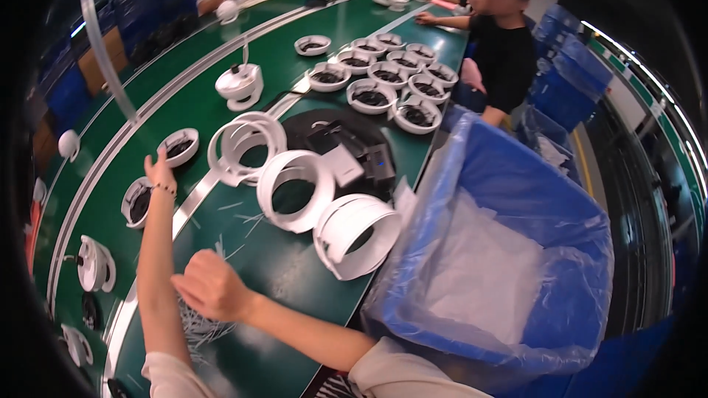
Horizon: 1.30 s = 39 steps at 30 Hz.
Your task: Manually assembling plastic housings and internal components of circular light fixtures on an assembly line.
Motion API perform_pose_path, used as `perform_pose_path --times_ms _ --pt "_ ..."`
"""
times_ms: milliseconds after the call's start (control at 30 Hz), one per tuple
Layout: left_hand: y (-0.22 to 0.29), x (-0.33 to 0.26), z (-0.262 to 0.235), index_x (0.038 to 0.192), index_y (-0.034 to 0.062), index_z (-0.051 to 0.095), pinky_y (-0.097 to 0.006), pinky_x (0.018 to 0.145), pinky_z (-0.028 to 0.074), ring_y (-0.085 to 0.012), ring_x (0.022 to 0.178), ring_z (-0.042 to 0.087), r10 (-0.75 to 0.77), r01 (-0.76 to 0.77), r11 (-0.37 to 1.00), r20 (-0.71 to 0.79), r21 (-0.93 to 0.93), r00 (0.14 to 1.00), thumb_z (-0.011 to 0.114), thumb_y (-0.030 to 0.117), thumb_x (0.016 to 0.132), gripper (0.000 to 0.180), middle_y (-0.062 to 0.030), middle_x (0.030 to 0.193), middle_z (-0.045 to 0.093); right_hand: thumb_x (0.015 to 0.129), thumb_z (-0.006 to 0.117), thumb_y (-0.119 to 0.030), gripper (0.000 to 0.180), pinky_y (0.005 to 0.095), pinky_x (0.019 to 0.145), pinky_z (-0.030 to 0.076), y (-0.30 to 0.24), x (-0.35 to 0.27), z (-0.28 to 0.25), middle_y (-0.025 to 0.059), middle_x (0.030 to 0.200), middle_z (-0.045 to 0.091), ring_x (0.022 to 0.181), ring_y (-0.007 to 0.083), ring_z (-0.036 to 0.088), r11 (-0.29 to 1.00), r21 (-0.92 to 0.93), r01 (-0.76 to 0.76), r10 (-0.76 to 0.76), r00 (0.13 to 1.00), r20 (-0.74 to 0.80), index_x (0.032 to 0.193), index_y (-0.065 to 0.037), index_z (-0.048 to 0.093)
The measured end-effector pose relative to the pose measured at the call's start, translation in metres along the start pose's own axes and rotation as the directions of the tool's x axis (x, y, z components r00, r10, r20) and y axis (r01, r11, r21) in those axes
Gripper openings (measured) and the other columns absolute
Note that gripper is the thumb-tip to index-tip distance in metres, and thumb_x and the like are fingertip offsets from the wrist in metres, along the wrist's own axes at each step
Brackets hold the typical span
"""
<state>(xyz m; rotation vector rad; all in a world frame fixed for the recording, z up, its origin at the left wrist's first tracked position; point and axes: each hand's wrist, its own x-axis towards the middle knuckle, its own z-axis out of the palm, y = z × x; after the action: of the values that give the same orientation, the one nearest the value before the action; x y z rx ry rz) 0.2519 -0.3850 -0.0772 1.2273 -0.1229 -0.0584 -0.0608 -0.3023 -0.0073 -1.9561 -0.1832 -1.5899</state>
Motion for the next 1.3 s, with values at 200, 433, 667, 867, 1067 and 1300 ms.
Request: perform_pose_path --times_ms 200,433,667,867,1067,1300 --pt "0.13 -0.12 0.04 0.119 0.0012 0.042 -0.031 0.093 0.033 -0.0191 0.111 0.043 0.518 -0.511 0.851 0.34 -0.118 0.785 0.05 0.008 0.084 0.037 -0.0102 0.123 0.042 0.06 0.064 0.001 0.012 0.0308 0.05 0.035 -0.011 0.001 -0.003 0.004 0.055 0.042 0.05 0.0197 0.042 0.995 0.091 0.028 -0.027 1.0 -0.003 0.067 -0.002 0.055" --pt "0.188 -0.308 0.052 0.11 0.0011 0.048 -0.041 0.094 0.034 -0.0332 0.113 0.04 0.27 -0.764 0.583 0.953 -0.278 -0.14 0.069 0.026 0.067 0.054 -0.0152 0.113 0.049 0.063 0.061 -0.011 0.02 0.0376 0.062 0.038 -0.004 -0.013 0.009 0.0031 0.084 0.055 0.07 0.0194 0.051 0.977 -0.194 0.084 -0.04 0.975 0.216 0.08 -0.006 0.052" --pt "0.137 -0.355 0.06 0.104 -0.0029 0.047 -0.04 0.089 0.039 -0.0316 0.109 0.046 0.258 -0.954 0.122 0.937 -0.273 -0.235 0.061 0.01 0.066 0.042 -0.0165 0.108 0.051 0.055 0.062 -0.001 0.019 0.0302 0.049 0.035 0.008 -0.022 0.015 0.0064 0.048 0.045 0.047 0.0214 0.045 0.998 0.062 0.023 -0.034 0.983 0.178 0.05 -0.005 0.044" --pt "0.152 -0.367 0.059 0.097 -0.0046 0.051 -0.03 0.071 0.05 -0.0269 0.093 0.058 0.417 -0.941 0.097 0.872 -0.323 -0.257 0.052 0.003 0.067 0.031 -0.0164 0.102 0.056 0.054 0.061 0.001 0.018 0.0305 0.048 0.034 -0.002 -0.015 0.008 0.007 0.05 0.047 0.047 0.0217 0.045 0.999 0.048 -0.005 -0.003 0.986 0.166 0.051 -0.004 0.044" --pt "0.234 -0.352 0.007 0.097 -0.0027 0.053 -0.026 0.057 0.051 -0.0206 0.076 0.061 0.516 -0.963 0.068 0.835 -0.261 -0.19 0.055 0.006 0.066 0.032 -0.0124 0.095 0.058 0.06 0.06 -0.003 0.016 0.0294 0.052 0.037 -0.019 -0.006 0.0 0.0065 0.052 0.049 0.053 0.0207 0.049 0.998 -0.003 -0.058 0.057 0.952 0.301 0.05 -0.005 0.047" --pt "0.271 -0.277 -0.116 0.082 -0.0007 0.058 -0.037 0.055 0.046 -0.0341 0.062 0.056 0.228 -0.863 0.345 0.86 0.368 0.457 0.053 -0.003 0.068 0.015 -0.0185 0.068 0.058 0.073 0.057 -0.005 0.011 0.0287 0.052 0.043 -0.002 -0.025 0.012 0.0081 0.067 0.057 0.055 0.0198 0.053 0.959 0.08 -0.272 0.264 0.959 0.098 0.083 -0.003 0.058"
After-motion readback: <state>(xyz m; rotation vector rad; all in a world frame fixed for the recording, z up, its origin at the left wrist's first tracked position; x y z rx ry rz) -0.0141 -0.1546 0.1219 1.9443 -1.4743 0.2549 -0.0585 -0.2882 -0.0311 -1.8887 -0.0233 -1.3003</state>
